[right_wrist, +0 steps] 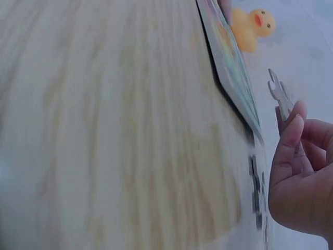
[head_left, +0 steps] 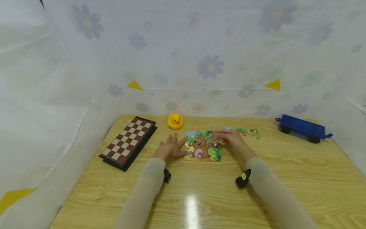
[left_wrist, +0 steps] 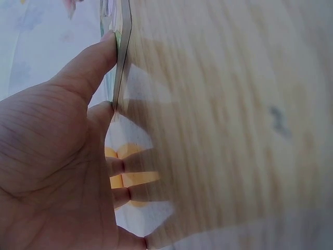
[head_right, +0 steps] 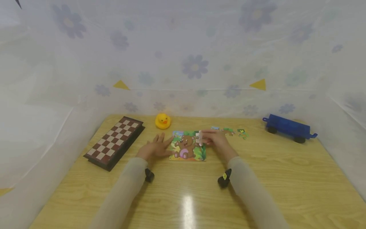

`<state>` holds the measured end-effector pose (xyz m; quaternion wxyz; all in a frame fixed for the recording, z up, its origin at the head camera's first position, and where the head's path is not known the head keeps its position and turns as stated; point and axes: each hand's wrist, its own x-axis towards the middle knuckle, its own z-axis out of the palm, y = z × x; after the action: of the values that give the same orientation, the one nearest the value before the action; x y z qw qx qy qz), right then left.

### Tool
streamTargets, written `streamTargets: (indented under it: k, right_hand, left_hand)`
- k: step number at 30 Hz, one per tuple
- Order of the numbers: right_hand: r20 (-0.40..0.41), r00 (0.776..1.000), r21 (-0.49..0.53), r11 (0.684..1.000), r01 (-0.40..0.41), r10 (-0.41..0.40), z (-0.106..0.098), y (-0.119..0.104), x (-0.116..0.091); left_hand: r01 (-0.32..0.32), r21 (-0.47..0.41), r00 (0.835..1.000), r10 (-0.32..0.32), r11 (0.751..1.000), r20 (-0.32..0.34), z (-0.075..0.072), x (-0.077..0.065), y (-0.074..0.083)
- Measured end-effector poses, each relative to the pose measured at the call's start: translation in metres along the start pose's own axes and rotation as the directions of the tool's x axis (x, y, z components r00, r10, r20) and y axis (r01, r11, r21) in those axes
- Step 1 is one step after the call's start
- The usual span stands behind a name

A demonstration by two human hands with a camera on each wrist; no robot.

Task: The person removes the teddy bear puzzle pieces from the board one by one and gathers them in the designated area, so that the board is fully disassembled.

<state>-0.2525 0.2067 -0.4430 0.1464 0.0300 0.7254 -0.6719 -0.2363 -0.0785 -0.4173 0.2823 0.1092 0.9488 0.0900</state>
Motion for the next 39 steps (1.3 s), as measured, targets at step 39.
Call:
streamTargets:
  k: [39]
  right_hand:
    - [-0.099, 0.985, -0.045, 0.988, -0.147, 0.142, -0.105, 0.016, -0.03]
  left_hand:
    - [-0.003, -0.01, 1.0, 0.003, 1.0, 0.013, -0.003, -0.004, 0.002]
